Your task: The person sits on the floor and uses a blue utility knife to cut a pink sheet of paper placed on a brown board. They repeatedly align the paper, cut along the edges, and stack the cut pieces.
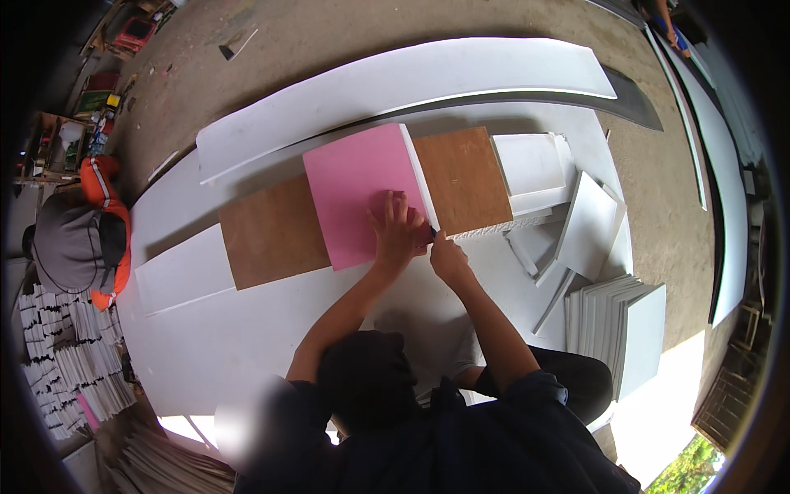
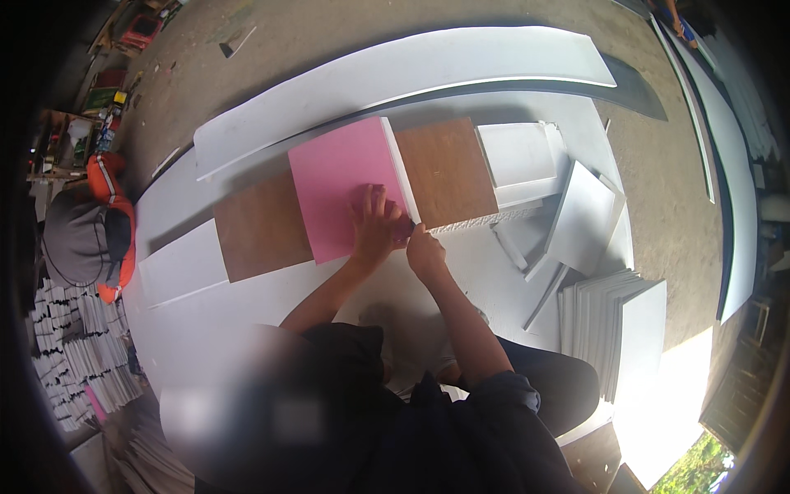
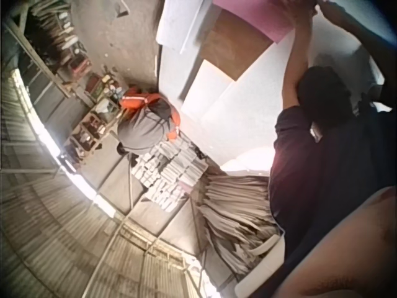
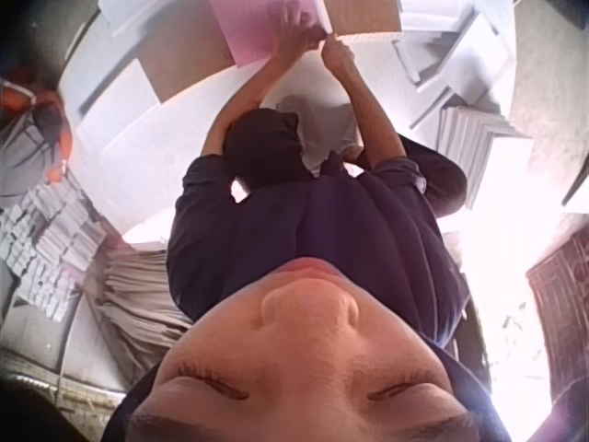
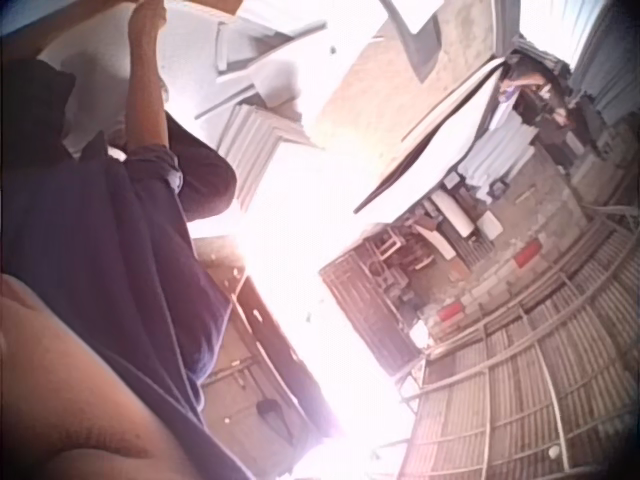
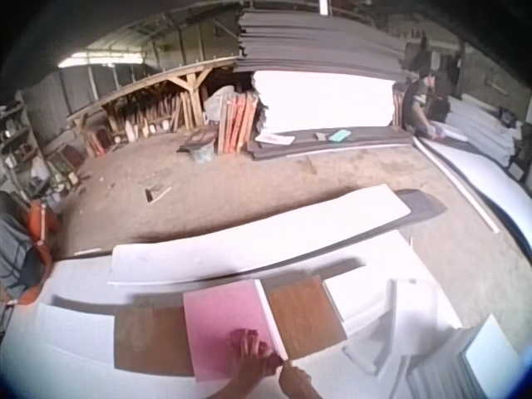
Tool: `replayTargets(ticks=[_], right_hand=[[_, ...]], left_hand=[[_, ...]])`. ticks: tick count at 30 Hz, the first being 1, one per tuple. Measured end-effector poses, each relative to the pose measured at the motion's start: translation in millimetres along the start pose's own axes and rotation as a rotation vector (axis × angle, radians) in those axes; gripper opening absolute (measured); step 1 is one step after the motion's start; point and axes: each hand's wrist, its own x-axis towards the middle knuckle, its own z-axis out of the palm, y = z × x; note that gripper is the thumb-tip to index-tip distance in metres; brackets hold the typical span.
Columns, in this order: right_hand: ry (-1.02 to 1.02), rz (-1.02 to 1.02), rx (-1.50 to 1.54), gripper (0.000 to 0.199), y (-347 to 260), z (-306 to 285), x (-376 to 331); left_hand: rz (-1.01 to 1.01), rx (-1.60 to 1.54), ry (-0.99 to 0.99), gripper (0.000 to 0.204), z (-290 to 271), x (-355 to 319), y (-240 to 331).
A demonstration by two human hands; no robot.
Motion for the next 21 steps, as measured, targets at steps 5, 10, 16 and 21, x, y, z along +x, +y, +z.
replayTargets(ticks=[5,10,16,21], right_hand=[[0.01,0.004,0.052,0.018,5,2,-20],[0.069,-0.011,0.003,0.016,8,10,-27],[0.102,0.016,0.062,0.016,10,22,-30],[0.125,0.01,0.029,0.017,13,22,-34]], left_hand=[[-0.007,0.015,-0.061,0.072,-4,-2,1],[0.016,0.035,-0.013,0.074,-2,0,0],[0.026,0.065,-0.02,0.073,-6,-1,0],[0.024,0.039,-0.061,0.074,-10,0,1]])
